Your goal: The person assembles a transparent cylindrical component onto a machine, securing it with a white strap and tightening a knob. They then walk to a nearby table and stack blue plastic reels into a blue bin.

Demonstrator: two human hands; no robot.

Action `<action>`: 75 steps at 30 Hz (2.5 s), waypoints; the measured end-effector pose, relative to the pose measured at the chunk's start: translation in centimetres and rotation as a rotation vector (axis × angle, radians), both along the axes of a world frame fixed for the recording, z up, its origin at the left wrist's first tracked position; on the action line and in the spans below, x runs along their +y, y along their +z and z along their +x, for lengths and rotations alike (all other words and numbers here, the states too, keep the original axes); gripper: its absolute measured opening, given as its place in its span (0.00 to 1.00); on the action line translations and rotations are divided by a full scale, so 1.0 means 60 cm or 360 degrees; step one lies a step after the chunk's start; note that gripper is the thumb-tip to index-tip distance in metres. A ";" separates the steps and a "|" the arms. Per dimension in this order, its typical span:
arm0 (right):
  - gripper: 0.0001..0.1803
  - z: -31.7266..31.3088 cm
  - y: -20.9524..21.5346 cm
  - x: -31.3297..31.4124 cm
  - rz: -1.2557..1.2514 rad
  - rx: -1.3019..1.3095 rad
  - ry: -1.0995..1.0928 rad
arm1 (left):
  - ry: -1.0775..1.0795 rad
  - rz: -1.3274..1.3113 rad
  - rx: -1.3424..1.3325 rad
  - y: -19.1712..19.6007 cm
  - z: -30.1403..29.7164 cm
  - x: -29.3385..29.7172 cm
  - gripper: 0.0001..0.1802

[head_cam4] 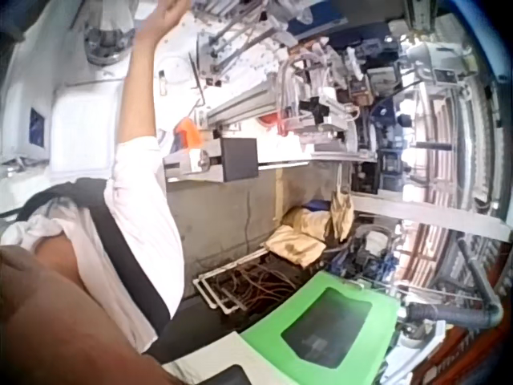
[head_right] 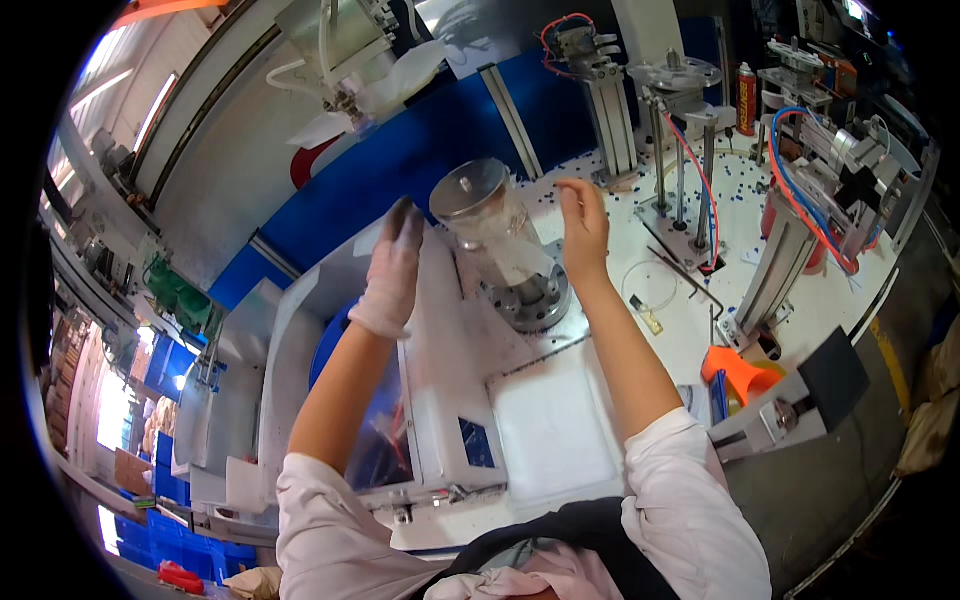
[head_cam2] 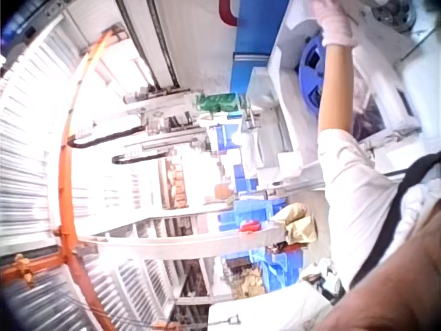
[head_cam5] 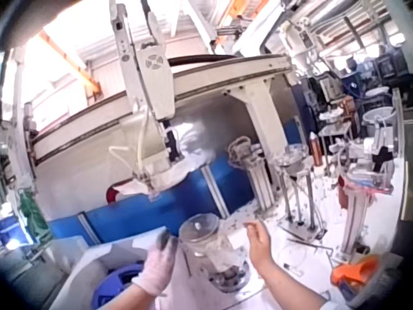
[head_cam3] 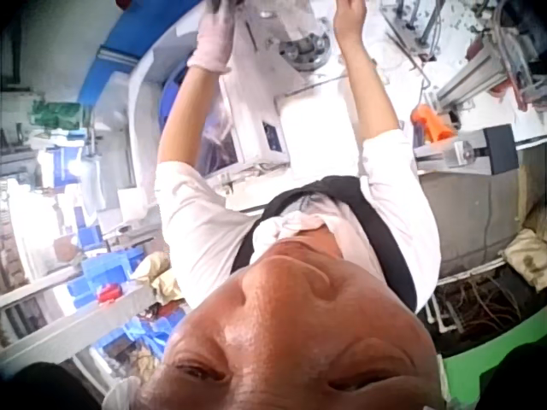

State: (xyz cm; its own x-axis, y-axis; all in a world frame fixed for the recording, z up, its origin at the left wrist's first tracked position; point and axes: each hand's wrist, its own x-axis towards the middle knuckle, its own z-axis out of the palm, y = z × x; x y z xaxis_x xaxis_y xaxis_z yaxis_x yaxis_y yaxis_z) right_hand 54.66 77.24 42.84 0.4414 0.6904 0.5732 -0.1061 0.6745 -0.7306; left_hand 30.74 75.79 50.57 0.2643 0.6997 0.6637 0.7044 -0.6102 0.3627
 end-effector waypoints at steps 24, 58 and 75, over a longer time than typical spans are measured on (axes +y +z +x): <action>0.07 -0.057 0.070 0.245 -0.0498 -0.0299 0.1471 | -0.0998 -0.1319 -0.1829 -0.136 0.007 0.289 0.14; 0.07 -0.019 0.024 -0.027 0.0271 -0.1472 -0.0408 | 0.0069 0.0681 0.1201 -0.013 0.058 -0.012 0.13; 0.16 0.006 -0.110 -0.162 -0.0484 -0.1549 -0.0641 | -0.0157 0.0308 0.1025 -0.036 0.049 0.014 0.11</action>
State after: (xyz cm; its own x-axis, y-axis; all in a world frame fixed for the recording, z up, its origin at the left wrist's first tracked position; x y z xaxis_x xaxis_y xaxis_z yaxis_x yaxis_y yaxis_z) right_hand 55.04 67.50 36.23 0.1169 0.7686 0.6289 0.7942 0.3078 -0.5239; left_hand 33.68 76.60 48.39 0.7051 0.5364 0.4637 0.6811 -0.6942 -0.2327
